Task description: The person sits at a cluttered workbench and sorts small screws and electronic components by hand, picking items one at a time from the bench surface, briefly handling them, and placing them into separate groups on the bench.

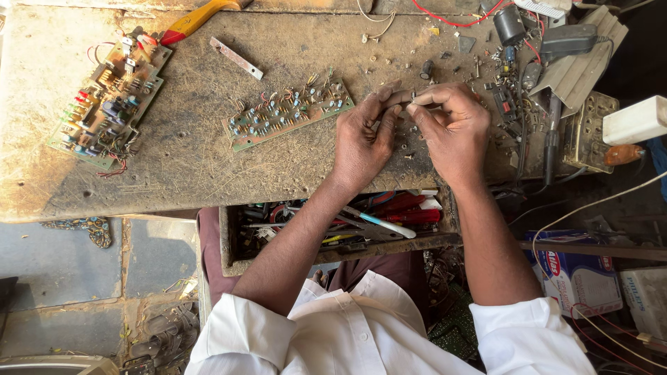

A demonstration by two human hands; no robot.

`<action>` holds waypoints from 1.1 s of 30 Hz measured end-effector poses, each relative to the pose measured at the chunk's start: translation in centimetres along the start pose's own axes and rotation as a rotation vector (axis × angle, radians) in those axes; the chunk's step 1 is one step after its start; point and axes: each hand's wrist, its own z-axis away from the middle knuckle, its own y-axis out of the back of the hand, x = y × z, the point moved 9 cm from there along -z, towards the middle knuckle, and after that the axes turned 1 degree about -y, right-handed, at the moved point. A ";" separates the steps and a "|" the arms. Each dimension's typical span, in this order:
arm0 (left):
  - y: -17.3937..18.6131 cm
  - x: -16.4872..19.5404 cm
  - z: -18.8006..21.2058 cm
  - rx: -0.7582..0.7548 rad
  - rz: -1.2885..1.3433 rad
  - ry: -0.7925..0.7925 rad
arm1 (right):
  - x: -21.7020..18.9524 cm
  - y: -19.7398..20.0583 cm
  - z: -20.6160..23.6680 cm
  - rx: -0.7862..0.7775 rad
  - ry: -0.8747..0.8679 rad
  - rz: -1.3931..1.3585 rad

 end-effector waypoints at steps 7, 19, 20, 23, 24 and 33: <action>1.0 1.3 -0.4 0.129 -0.118 -0.081 | 1.0 1.8 0.8 0.127 0.036 -0.076; -4.4 -1.8 -5.8 -0.400 -1.090 -0.231 | 2.1 4.5 3.9 0.387 0.129 0.163; -4.7 -2.5 -6.0 -0.459 -1.110 -0.200 | 2.2 4.6 3.9 0.385 0.114 0.173; -5.3 -3.1 -6.3 -0.505 -0.988 -0.169 | 2.2 4.6 4.0 0.382 0.113 0.193; -5.5 -3.3 -6.5 -0.501 -0.995 -0.180 | 2.2 4.7 4.0 0.377 0.112 0.198; -6.1 -4.2 -6.4 -0.448 -1.056 -0.264 | 2.5 4.7 4.2 0.353 0.122 0.152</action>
